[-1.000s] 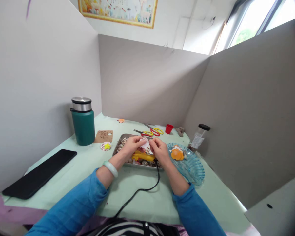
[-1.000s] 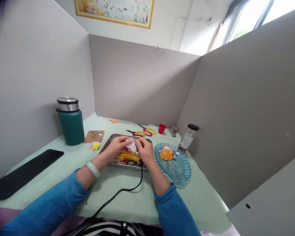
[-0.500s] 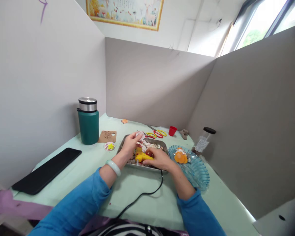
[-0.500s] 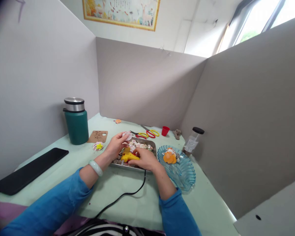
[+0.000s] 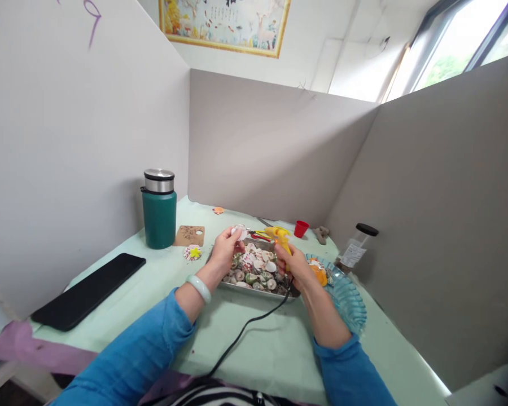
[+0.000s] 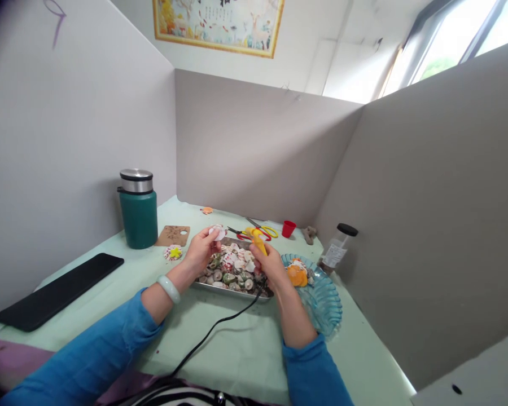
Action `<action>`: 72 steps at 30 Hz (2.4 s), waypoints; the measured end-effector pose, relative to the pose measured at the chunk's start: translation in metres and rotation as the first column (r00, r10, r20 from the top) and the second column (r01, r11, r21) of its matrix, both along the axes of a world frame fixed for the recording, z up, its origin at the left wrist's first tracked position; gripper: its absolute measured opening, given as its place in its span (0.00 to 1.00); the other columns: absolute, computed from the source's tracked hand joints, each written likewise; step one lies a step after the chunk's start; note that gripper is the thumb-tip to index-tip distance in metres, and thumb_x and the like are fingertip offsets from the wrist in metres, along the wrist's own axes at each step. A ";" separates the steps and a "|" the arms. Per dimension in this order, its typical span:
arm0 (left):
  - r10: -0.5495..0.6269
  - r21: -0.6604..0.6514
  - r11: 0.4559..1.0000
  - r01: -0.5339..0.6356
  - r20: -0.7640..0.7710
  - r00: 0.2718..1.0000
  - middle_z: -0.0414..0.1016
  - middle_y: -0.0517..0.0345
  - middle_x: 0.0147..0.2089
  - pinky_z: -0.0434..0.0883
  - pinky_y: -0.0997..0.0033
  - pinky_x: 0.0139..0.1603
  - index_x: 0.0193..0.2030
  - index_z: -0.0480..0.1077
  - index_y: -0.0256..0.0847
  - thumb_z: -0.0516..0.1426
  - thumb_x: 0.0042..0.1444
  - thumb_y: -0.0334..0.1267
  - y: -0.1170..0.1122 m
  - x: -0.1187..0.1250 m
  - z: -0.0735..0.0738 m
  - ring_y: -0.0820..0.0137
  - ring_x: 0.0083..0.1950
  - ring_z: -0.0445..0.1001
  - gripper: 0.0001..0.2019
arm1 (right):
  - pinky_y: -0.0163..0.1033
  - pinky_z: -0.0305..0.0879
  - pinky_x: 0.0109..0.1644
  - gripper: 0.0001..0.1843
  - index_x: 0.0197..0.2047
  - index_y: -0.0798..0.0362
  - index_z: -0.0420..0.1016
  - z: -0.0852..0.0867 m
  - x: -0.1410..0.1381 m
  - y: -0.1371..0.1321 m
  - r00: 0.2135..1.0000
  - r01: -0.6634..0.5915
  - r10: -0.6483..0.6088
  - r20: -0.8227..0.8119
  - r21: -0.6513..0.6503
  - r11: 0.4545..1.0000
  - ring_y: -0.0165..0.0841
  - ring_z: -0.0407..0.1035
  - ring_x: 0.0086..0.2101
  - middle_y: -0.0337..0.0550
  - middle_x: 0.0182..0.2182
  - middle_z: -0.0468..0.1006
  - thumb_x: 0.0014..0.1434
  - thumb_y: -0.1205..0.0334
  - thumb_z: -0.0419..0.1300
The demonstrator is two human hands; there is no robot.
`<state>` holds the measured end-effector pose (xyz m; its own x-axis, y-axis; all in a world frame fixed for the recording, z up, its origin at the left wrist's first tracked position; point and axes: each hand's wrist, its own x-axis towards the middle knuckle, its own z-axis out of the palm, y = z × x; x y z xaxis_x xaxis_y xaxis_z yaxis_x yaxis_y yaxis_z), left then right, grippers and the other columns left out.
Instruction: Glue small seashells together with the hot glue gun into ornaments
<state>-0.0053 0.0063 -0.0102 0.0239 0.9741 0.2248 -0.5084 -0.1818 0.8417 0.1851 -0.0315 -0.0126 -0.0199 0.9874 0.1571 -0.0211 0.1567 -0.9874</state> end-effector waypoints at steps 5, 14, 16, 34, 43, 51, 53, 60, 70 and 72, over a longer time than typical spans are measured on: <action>-0.048 -0.021 0.999 0.047 -0.064 0.997 0.70 0.61 0.28 0.61 0.78 0.22 0.35 0.71 0.36 0.66 0.43 0.48 -0.002 0.002 0.000 0.81 0.21 0.63 0.19 | 0.29 0.52 0.19 0.21 0.44 0.53 0.69 0.002 -0.009 -0.008 0.958 -0.101 0.134 -0.253 0.137 0.985 0.22 0.50 0.18 0.28 0.20 0.56 0.51 0.52 0.66; -0.032 0.015 0.999 0.035 -0.133 0.991 0.66 0.64 0.20 0.58 0.78 0.20 0.29 0.67 0.37 0.65 0.43 0.50 -0.001 0.003 -0.002 0.79 0.19 0.62 0.18 | 0.32 0.54 0.21 0.19 0.41 0.53 0.70 -0.006 -0.010 -0.006 0.984 -0.090 0.115 -0.134 0.182 0.979 0.24 0.54 0.17 0.29 0.17 0.60 0.53 0.48 0.64; -0.022 0.017 1.000 0.025 -0.150 0.988 0.65 0.65 0.19 0.58 0.78 0.21 0.28 0.66 0.37 0.65 0.44 0.50 -0.002 0.003 -0.002 0.79 0.18 0.62 0.18 | 0.32 0.55 0.22 0.19 0.41 0.53 0.70 -0.006 -0.010 -0.008 0.991 -0.105 0.119 -0.067 0.193 0.976 0.24 0.54 0.17 0.29 0.16 0.60 0.54 0.48 0.63; 0.238 0.141 0.970 -0.196 -0.429 0.871 0.67 0.63 0.16 0.59 0.76 0.23 0.23 0.64 0.40 0.58 0.50 0.50 -0.006 0.005 -0.002 0.75 0.19 0.64 0.16 | 0.33 0.51 0.21 0.20 0.33 0.54 0.71 -0.010 -0.016 -0.010 0.958 -0.059 0.010 0.287 0.164 0.985 0.25 0.54 0.17 0.32 0.15 0.62 0.55 0.44 0.60; 0.378 0.234 0.926 -0.298 -0.543 0.750 0.69 0.61 0.17 0.57 0.76 0.23 0.23 0.66 0.40 0.57 0.52 0.50 -0.006 0.002 -0.004 0.73 0.20 0.65 0.16 | 0.33 0.54 0.21 0.19 0.30 0.54 0.72 -0.012 -0.016 -0.010 0.939 -0.016 -0.054 0.339 0.199 0.980 0.26 0.56 0.17 0.34 0.14 0.64 0.55 0.45 0.59; 0.362 0.224 0.932 -0.284 -0.546 0.756 0.71 0.61 0.17 0.58 0.75 0.24 0.27 0.72 0.39 0.57 0.52 0.48 -0.005 0.002 -0.004 0.71 0.20 0.67 0.14 | 0.33 0.54 0.21 0.19 0.29 0.54 0.72 -0.011 -0.017 -0.010 0.935 -0.013 -0.043 0.351 0.158 0.987 0.26 0.56 0.16 0.34 0.13 0.64 0.54 0.44 0.60; 0.367 0.233 0.930 -0.284 -0.561 0.742 0.72 0.60 0.18 0.59 0.75 0.25 0.28 0.73 0.39 0.57 0.52 0.49 -0.006 0.002 -0.004 0.71 0.22 0.69 0.14 | 0.33 0.54 0.20 0.19 0.29 0.54 0.72 -0.011 -0.017 -0.010 0.943 -0.013 -0.042 0.330 0.164 0.986 0.26 0.56 0.16 0.34 0.13 0.65 0.53 0.44 0.60; 0.387 0.254 0.922 -0.292 -0.583 0.715 0.75 0.58 0.22 0.62 0.74 0.27 0.33 0.76 0.41 0.57 0.53 0.50 -0.007 0.002 -0.002 0.67 0.26 0.75 0.15 | 0.33 0.57 0.20 0.19 0.32 0.55 0.72 -0.005 -0.020 -0.013 0.964 0.014 -0.058 0.259 0.167 0.986 0.25 0.58 0.16 0.39 0.21 0.73 0.51 0.46 0.62; 0.341 0.233 0.939 -0.252 -0.558 0.756 0.74 0.58 0.19 0.62 0.75 0.24 0.28 0.73 0.40 0.55 0.53 0.50 -0.002 0.001 -0.005 0.68 0.23 0.72 0.16 | 0.33 0.55 0.20 0.17 0.27 0.54 0.72 0.001 -0.021 -0.019 0.930 -0.006 -0.052 0.363 0.157 0.988 0.26 0.56 0.16 0.34 0.13 0.64 0.51 0.47 0.61; 0.280 0.186 0.959 -0.212 -0.524 0.805 0.73 0.58 0.19 0.62 0.75 0.24 0.27 0.71 0.39 0.56 0.52 0.51 0.001 0.001 -0.007 0.68 0.22 0.72 0.15 | 0.33 0.55 0.20 0.17 0.28 0.54 0.72 0.002 -0.022 -0.020 0.927 0.000 -0.061 0.369 0.164 0.986 0.26 0.56 0.16 0.34 0.13 0.64 0.52 0.47 0.60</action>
<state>-0.0045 0.0070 -0.0167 -0.0631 0.9325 0.3555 0.0962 -0.3489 0.9322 0.1630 -0.0519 -0.0104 -0.0775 0.9513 0.2985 0.3496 0.3063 -0.8854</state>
